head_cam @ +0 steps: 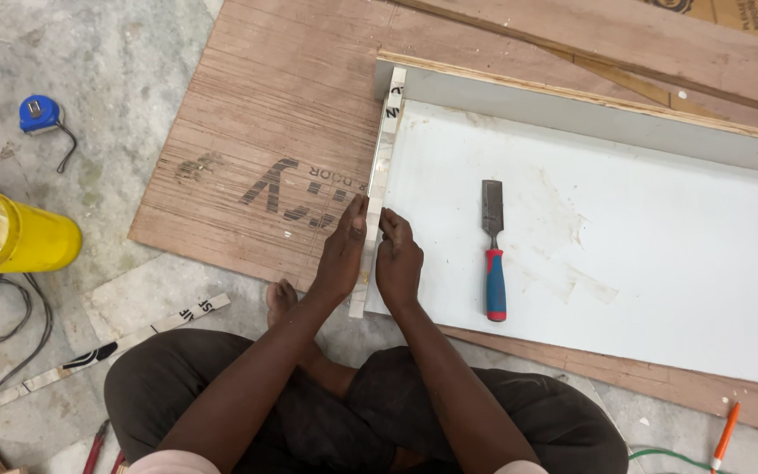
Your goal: The person sits on the floor and applies masking tape to the edges of a white rectangular wooden box. They smooth the tape down and then use a putty knife to scrape along the taped edge. The person continues to apply tape to different edges of the box.
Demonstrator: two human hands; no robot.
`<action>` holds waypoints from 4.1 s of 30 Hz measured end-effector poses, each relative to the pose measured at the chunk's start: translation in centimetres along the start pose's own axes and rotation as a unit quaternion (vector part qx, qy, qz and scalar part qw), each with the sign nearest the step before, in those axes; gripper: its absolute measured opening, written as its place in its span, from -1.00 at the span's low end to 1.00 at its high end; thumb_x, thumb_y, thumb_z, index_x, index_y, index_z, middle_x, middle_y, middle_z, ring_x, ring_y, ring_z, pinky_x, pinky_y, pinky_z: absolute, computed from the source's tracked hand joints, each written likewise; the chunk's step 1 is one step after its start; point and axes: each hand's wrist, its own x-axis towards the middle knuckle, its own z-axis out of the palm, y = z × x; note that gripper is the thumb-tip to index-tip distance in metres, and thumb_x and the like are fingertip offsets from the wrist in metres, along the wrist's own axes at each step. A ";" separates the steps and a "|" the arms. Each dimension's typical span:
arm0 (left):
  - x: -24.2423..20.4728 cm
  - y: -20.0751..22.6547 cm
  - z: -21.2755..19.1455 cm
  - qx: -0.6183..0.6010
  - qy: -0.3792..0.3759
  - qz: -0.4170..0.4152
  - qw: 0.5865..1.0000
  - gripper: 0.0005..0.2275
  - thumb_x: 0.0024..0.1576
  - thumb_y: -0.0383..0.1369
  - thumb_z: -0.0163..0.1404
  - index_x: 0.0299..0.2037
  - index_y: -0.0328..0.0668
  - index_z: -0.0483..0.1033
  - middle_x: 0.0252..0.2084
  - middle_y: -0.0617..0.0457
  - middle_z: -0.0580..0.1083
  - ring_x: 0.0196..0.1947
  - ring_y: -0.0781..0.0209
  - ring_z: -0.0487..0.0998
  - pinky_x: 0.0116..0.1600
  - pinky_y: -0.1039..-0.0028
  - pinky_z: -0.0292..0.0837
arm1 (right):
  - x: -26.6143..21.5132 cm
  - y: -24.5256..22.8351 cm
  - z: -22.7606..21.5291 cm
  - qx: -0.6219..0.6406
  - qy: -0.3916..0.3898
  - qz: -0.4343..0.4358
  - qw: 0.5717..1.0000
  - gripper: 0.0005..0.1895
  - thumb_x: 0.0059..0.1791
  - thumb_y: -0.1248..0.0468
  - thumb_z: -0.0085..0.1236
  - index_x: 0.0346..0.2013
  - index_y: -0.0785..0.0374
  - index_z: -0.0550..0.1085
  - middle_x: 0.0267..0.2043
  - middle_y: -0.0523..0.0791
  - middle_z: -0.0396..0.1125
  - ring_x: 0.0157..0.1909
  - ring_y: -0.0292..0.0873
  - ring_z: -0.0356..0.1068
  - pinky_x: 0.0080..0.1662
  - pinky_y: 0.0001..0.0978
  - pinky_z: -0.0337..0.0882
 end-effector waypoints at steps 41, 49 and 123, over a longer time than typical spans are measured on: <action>-8.1 -3.2 -0.6 -0.082 0.057 -0.051 0.994 -0.26 0.27 0.18 -0.38 0.44 -0.32 0.12 0.40 -0.23 0.29 0.44 -0.06 0.27 0.43 0.28 0.15 | -8.6 1.0 -1.1 -0.016 0.001 0.111 0.994 -0.49 0.09 0.47 -0.25 0.37 0.39 0.21 0.22 0.07 0.42 0.28 -0.05 0.42 0.23 -0.31 0.39; -8.7 -4.1 -0.4 -0.029 0.106 -0.035 0.993 -0.45 0.32 0.05 -0.29 0.20 -0.28 0.46 0.08 -0.16 0.56 0.09 0.03 0.56 0.20 0.31 0.40 | -8.3 4.6 -0.6 -0.051 -0.010 0.152 0.987 -0.53 0.07 0.36 -0.23 0.27 0.37 0.33 0.13 0.09 0.52 0.13 -0.11 0.53 0.13 -0.37 0.45; -0.8 0.2 -0.9 0.015 0.060 0.074 0.995 -0.49 0.20 -0.42 0.00 0.36 -0.20 0.14 0.34 -0.06 0.42 0.31 -0.02 0.45 0.21 0.25 0.46 | 9.9 -3.8 -2.2 -0.565 -0.086 -0.323 0.754 -0.35 -0.05 0.48 -0.14 0.38 0.39 0.22 0.40 0.02 0.24 0.51 -0.01 0.08 0.38 -0.04 0.13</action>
